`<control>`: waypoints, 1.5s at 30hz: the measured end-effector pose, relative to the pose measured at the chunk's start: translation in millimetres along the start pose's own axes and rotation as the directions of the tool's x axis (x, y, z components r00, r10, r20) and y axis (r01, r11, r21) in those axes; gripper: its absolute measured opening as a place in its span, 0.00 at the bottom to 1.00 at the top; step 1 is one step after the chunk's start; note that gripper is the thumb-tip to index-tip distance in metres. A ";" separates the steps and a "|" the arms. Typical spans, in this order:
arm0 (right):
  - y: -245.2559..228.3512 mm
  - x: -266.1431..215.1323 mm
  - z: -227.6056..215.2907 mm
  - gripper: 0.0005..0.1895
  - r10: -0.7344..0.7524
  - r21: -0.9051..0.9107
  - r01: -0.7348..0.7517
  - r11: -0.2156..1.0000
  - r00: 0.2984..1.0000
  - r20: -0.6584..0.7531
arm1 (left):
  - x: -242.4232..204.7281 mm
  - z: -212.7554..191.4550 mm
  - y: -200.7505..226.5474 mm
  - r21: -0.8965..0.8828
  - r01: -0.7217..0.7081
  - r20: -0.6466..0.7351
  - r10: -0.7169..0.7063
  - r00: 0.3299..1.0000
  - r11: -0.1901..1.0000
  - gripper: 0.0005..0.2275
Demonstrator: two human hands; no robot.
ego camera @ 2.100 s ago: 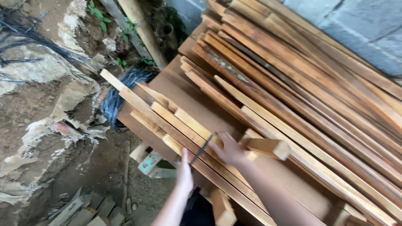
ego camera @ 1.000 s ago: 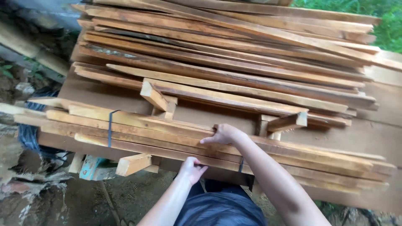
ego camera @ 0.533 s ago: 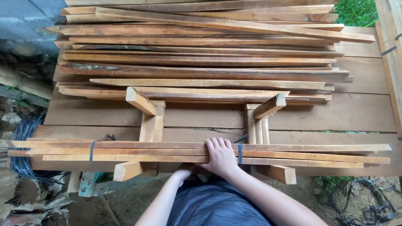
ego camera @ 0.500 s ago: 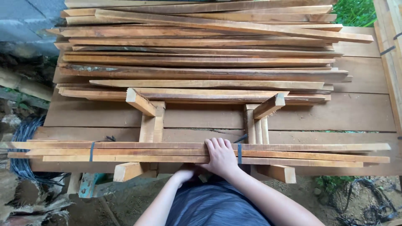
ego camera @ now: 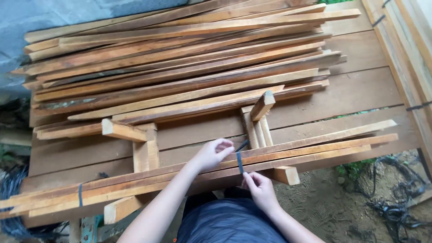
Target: Bundling together thin strips of wood using wire ties.
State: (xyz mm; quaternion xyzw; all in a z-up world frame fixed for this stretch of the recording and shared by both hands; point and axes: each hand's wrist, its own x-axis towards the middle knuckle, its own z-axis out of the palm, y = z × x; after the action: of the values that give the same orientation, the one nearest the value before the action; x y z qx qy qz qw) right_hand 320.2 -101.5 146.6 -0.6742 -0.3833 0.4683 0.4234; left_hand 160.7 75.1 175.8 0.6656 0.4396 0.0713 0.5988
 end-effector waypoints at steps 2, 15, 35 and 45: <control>55.0 -1.1 -12.2 0.24 0.540 0.223 -0.547 0.807 0.836 0.095 | 40.5 20.3 6.8 0.210 0.119 0.115 -0.146 0.983 0.970 0.28; -0.6 40.5 -0.1 0.38 0.723 0.689 -0.565 0.453 0.685 0.087 | 97.0 82.1 4.4 0.360 0.113 0.457 -0.281 0.844 0.926 0.32; -29.4 10.0 -24.7 0.20 0.253 -0.413 -0.137 0.901 0.937 0.242 | 13.2 57.5 10.2 0.459 -0.326 -0.061 0.396 0.916 0.826 0.16; -36.7 78.2 35.4 0.59 -0.146 -0.742 0.556 0.374 0.826 0.545 | -70.9 -5.6 -96.1 0.786 0.087 -0.193 0.109 0.975 0.612 0.45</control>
State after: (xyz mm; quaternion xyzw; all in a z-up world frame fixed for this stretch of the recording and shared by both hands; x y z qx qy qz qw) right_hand 302.9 -9.8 149.5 -0.5837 -0.7811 0.2209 0.0193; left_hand 66.4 21.7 125.3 0.8516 0.4854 -0.0525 0.1910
